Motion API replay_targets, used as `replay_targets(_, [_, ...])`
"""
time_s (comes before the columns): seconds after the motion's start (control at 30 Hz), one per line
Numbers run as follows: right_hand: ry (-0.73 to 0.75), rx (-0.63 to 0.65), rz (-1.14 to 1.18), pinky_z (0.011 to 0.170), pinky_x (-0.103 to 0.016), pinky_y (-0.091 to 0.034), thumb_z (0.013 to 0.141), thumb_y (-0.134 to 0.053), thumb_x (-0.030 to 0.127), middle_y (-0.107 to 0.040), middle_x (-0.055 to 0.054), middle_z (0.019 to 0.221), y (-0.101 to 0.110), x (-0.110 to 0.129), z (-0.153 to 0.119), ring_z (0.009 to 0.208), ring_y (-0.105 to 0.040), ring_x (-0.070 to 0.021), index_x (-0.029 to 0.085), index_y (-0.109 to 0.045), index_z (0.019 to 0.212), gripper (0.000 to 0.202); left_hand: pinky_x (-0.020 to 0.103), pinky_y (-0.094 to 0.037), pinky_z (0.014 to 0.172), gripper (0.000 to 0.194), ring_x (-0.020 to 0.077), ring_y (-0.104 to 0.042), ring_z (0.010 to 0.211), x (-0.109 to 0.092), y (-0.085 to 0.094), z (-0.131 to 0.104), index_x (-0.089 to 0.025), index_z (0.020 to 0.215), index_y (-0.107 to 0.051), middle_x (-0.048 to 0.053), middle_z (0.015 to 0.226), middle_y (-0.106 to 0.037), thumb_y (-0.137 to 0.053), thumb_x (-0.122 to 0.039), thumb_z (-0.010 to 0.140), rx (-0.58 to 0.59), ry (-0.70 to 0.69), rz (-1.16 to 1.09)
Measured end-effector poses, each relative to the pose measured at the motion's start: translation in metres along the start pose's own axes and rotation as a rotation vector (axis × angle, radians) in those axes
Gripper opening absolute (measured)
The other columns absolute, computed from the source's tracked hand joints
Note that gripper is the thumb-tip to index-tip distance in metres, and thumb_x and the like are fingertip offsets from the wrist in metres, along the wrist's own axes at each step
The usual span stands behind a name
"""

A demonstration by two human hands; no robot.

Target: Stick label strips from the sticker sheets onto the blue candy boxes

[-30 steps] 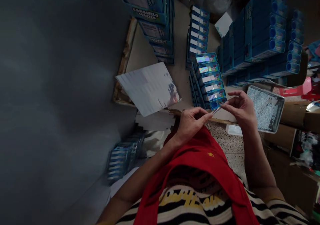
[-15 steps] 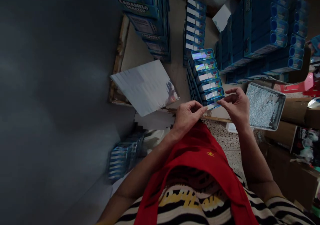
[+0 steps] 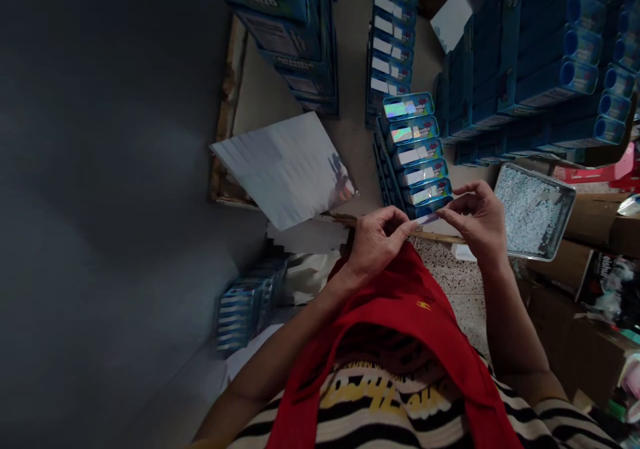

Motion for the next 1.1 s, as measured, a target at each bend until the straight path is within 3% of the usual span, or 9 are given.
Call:
replay_targets(0.17, [-0.014,0.015,0.003,0.066,-0.031,-0.050,0.076,-0.088,0.043,-0.074,0.005,0.072,0.001,0.005,0.001,0.065,-0.067,-0.0151,0.026,-0.059,0.102,0.043,0.026,-0.040,0.057,0.029,0.0131,-0.053,0.059,-0.006,0.003,0.003,-0.019,0.073,-0.068,0.000,0.065,-0.065,-0.076,-0.044,0.085,0.000,0.018,0.028])
replay_targets(0.4, [-0.013,0.009,-0.043,0.067,-0.032,-0.053,0.077,-0.088,0.053,-0.074,0.006,0.072,-0.003,0.003,0.007,0.066,-0.068,-0.0161,0.027,-0.058,0.100,0.046,0.026,-0.041,0.057,0.030,0.0138,-0.055,0.059,0.002,0.002,0.008,-0.020,0.073,-0.069,0.001,0.065,-0.066,-0.076,-0.047,0.084,0.000,0.056,0.014])
replay_targets(0.57, [-0.001,0.012,-0.102,0.070,-0.033,-0.053,0.081,-0.087,0.050,-0.074,0.005,0.076,-0.005,0.002,0.003,0.068,-0.069,-0.0172,0.026,-0.059,0.103,0.043,0.026,-0.041,0.057,0.030,0.0134,-0.054,0.058,0.013,0.000,0.012,-0.020,0.072,-0.071,0.000,0.063,-0.065,-0.078,-0.047,0.082,-0.017,0.107,-0.017])
replay_targets(0.67, [0.037,-0.103,-0.223,0.076,-0.035,-0.054,0.080,-0.089,0.047,-0.074,0.001,0.088,0.007,0.001,0.003,0.080,-0.070,-0.0196,0.026,-0.059,0.107,0.046,0.026,-0.041,0.057,0.031,0.0133,-0.053,0.059,0.022,-0.003,0.015,-0.020,0.070,-0.071,-0.001,0.062,-0.065,-0.080,-0.048,0.080,-0.015,0.137,-0.051])
replay_targets(0.73, [0.066,-0.202,-0.269,0.078,-0.036,-0.056,0.071,-0.095,0.049,-0.073,-0.002,0.098,0.018,-0.004,0.006,0.088,-0.069,-0.0208,0.026,-0.060,0.109,0.057,0.026,-0.042,0.059,0.031,0.0134,-0.054,0.061,0.029,-0.005,0.015,-0.019,0.070,-0.072,0.000,0.064,-0.066,-0.082,-0.048,0.078,-0.032,0.148,-0.080])
replay_targets(0.8, [0.032,-0.153,-0.200,0.076,-0.035,-0.058,0.066,-0.098,0.054,-0.072,-0.002,0.099,0.016,-0.017,0.012,0.088,-0.068,-0.0203,0.025,-0.061,0.110,0.063,0.026,-0.044,0.061,0.031,0.0136,-0.056,0.064,0.038,-0.005,0.015,-0.019,0.071,-0.071,0.000,0.066,-0.066,-0.084,-0.046,0.076,-0.084,0.164,-0.109])
replay_targets(0.9, [-0.063,0.050,-0.021,0.074,-0.036,-0.061,0.073,-0.093,0.057,-0.075,-0.002,0.091,-0.001,-0.035,0.016,0.080,-0.071,-0.0194,0.022,-0.067,0.111,0.057,0.025,-0.047,0.065,0.035,0.0137,-0.060,0.070,0.056,-0.007,0.016,-0.019,0.079,-0.065,-0.002,0.076,-0.066,-0.091,-0.040,0.067,-0.194,0.203,-0.192])
replay_targets(1.0, [-0.048,0.018,-0.032,0.075,-0.037,-0.062,0.077,-0.090,0.050,-0.080,-0.004,0.088,0.002,-0.035,0.012,0.078,-0.075,-0.0213,0.020,-0.074,0.109,0.047,0.024,-0.050,0.069,0.046,0.0135,-0.063,0.077,0.073,-0.011,0.025,-0.020,0.090,-0.062,-0.002,0.088,-0.066,-0.094,-0.034,0.060,-0.232,0.208,-0.264])
replay_targets(1.1, [-0.020,0.045,-0.081,0.080,-0.040,-0.064,0.082,-0.085,0.050,-0.082,-0.005,0.087,0.013,-0.035,0.016,0.079,-0.077,-0.0233,0.022,-0.079,0.105,0.037,0.025,-0.050,0.073,0.040,0.0143,-0.061,0.078,0.081,-0.011,0.036,-0.020,0.086,-0.061,-0.002,0.085,-0.065,-0.091,-0.036,0.064,-0.182,0.197,-0.227])
Point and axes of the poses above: each hand's wrist, its own z-axis towards the middle knuckle, its own y-axis out of the back of the hand, x = y × z, the point moved 8 cm from there along z, towards the middle knuckle
